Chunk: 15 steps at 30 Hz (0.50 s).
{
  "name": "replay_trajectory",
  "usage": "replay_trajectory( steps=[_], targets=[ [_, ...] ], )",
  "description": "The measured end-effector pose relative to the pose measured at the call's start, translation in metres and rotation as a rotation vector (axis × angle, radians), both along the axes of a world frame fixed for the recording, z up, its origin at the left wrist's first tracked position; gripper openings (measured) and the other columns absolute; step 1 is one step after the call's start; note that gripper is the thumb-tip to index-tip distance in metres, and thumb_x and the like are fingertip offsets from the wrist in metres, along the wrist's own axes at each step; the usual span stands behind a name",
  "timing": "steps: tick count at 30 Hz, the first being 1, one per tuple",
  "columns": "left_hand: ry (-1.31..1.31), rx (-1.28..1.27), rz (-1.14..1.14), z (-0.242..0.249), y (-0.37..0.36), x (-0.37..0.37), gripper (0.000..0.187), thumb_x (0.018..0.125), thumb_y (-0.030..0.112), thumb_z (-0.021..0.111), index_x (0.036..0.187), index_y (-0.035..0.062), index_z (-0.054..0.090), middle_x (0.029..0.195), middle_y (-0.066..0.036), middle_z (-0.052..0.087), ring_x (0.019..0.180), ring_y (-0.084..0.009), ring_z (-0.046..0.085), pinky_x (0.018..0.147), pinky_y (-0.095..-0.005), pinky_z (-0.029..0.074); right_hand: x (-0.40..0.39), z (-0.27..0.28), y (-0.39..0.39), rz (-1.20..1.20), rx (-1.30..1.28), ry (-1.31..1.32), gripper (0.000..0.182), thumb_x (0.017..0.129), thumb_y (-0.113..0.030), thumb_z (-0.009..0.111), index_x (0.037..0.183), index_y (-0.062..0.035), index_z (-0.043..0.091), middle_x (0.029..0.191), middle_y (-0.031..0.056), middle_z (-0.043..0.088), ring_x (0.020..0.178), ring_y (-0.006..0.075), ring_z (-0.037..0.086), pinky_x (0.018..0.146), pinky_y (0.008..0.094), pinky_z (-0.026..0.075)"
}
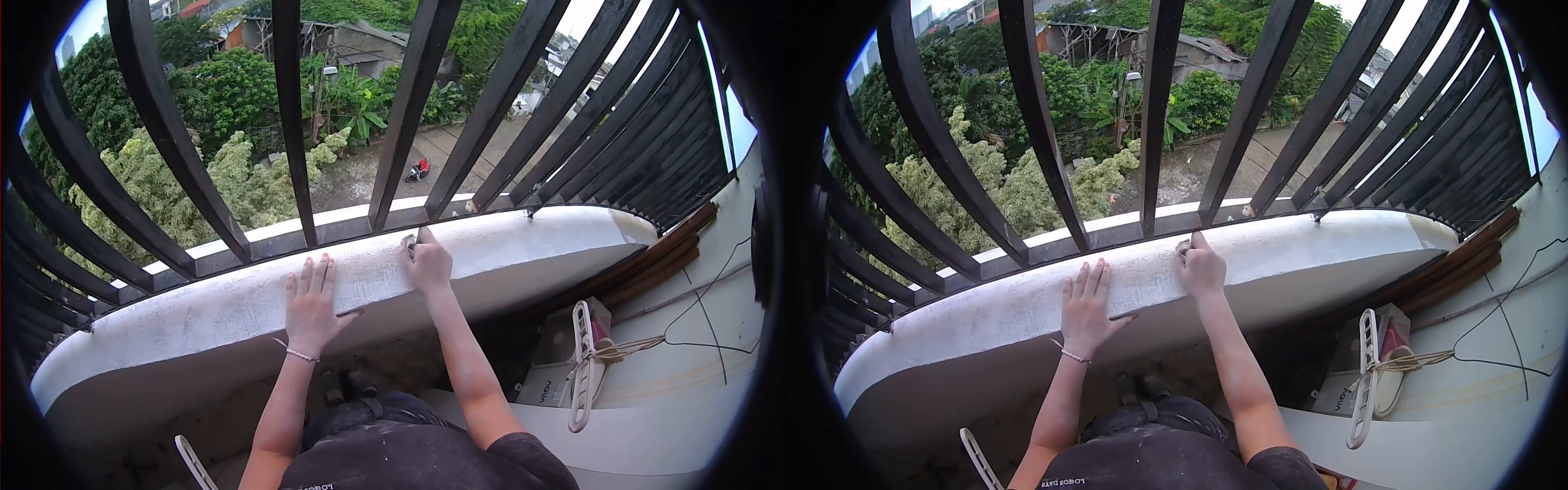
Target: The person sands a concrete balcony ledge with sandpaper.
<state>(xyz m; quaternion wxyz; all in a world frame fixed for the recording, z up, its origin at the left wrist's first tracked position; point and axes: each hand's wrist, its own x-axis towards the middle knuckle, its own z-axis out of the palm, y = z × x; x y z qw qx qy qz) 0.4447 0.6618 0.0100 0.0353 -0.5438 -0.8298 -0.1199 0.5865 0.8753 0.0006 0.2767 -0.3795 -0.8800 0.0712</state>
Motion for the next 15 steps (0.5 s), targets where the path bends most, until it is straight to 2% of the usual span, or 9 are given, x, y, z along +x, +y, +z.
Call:
replay_trajectory(
  steps=[2, 4, 7, 10, 11, 13, 14, 15],
  targets=[
    [0.01, 0.01, 0.004, -0.001, 0.001, 0.0, 0.11, 0.072, 0.067, 0.077, 0.156, 0.0075, 0.038, 0.161, -0.007, 0.037, 0.151, -0.0284, 0.032, 0.124, -0.0525, 0.025, -0.018, 0.004, -0.033, 0.149, -0.023, -0.065, 0.029, 0.09, -0.024, 0.067, 0.073, -0.0001, 0.068, 0.101, 0.0071, 0.063, 0.073, 0.0354, 0.068, 0.071, 0.0489, 0.055],
    [0.032, 0.039, 0.0, -0.003, 0.001, -0.001, 0.109, 0.071, 0.068, 0.076, 0.154, 0.0079, 0.04, 0.16, -0.006, 0.04, 0.15, -0.0286, 0.034, 0.123, -0.0516, 0.025, -0.008, 0.008, -0.028, 0.191, 0.001, -0.138, 0.026, 0.088, -0.023, 0.068, 0.074, -0.0006, 0.069, 0.101, 0.0073, 0.063, 0.073, 0.0349, 0.069, 0.07, 0.0487, 0.055],
    [0.034, 0.038, -0.008, -0.005, -0.001, -0.002, 0.11, 0.071, 0.068, 0.077, 0.155, 0.0084, 0.039, 0.16, -0.006, 0.04, 0.15, -0.0287, 0.034, 0.123, -0.052, 0.025, 0.039, 0.008, 0.025, -0.063, 0.01, -0.191, 0.024, 0.088, -0.022, 0.068, 0.077, -0.0011, 0.07, 0.099, 0.0079, 0.064, 0.072, 0.0351, 0.069, 0.068, 0.0489, 0.055],
    [0.03, 0.032, 0.004, -0.005, 0.0, -0.001, 0.111, 0.071, 0.069, 0.076, 0.156, 0.0086, 0.038, 0.159, -0.007, 0.041, 0.15, -0.0289, 0.034, 0.123, -0.0526, 0.025, 0.062, 0.014, 0.045, -0.132, 0.037, -0.198, 0.023, 0.09, -0.021, 0.066, 0.078, -0.0021, 0.068, 0.099, 0.008, 0.065, 0.071, 0.0359, 0.069, 0.066, 0.0493, 0.055],
    [0.029, 0.018, 0.012, -0.004, 0.001, 0.0, 0.111, 0.071, 0.07, 0.076, 0.155, 0.0086, 0.038, 0.159, -0.007, 0.041, 0.15, -0.0288, 0.034, 0.123, -0.0527, 0.025, 0.047, 0.002, 0.037, -0.157, 0.123, -0.179, 0.022, 0.09, -0.021, 0.066, 0.076, -0.0036, 0.066, 0.1, 0.0072, 0.067, 0.07, 0.0355, 0.069, 0.066, 0.0488, 0.055],
    [0.041, -0.008, 0.019, 0.0, 0.003, 0.001, 0.11, 0.071, 0.07, 0.075, 0.155, 0.0087, 0.039, 0.158, -0.007, 0.041, 0.149, -0.0286, 0.034, 0.123, -0.0529, 0.025, 0.007, 0.002, -0.003, -0.028, 0.063, -0.091, 0.021, 0.089, -0.019, 0.066, 0.074, -0.005, 0.065, 0.103, 0.0058, 0.067, 0.072, 0.0345, 0.069, 0.068, 0.0479, 0.056],
    [0.043, 0.002, 0.02, 0.0, 0.004, 0.001, 0.11, 0.071, 0.07, 0.075, 0.155, 0.0088, 0.039, 0.158, -0.007, 0.042, 0.149, -0.0284, 0.034, 0.123, -0.0528, 0.025, -0.01, 0.006, -0.028, 0.094, 0.03, -0.098, 0.017, 0.087, -0.021, 0.068, 0.082, -0.0049, 0.07, 0.101, 0.0044, 0.067, 0.076, 0.0341, 0.069, 0.07, 0.0467, 0.055],
    [0.047, 0.009, 0.02, -0.003, 0.004, 0.0, 0.11, 0.071, 0.071, 0.075, 0.155, 0.0088, 0.039, 0.158, -0.007, 0.042, 0.149, -0.0282, 0.034, 0.123, -0.0527, 0.025, -0.021, 0.0, -0.044, 0.213, 0.041, -0.082, 0.015, 0.087, -0.02, 0.068, 0.081, -0.0054, 0.069, 0.101, 0.0043, 0.066, 0.076, 0.034, 0.069, 0.071, 0.0465, 0.055]
  ],
)
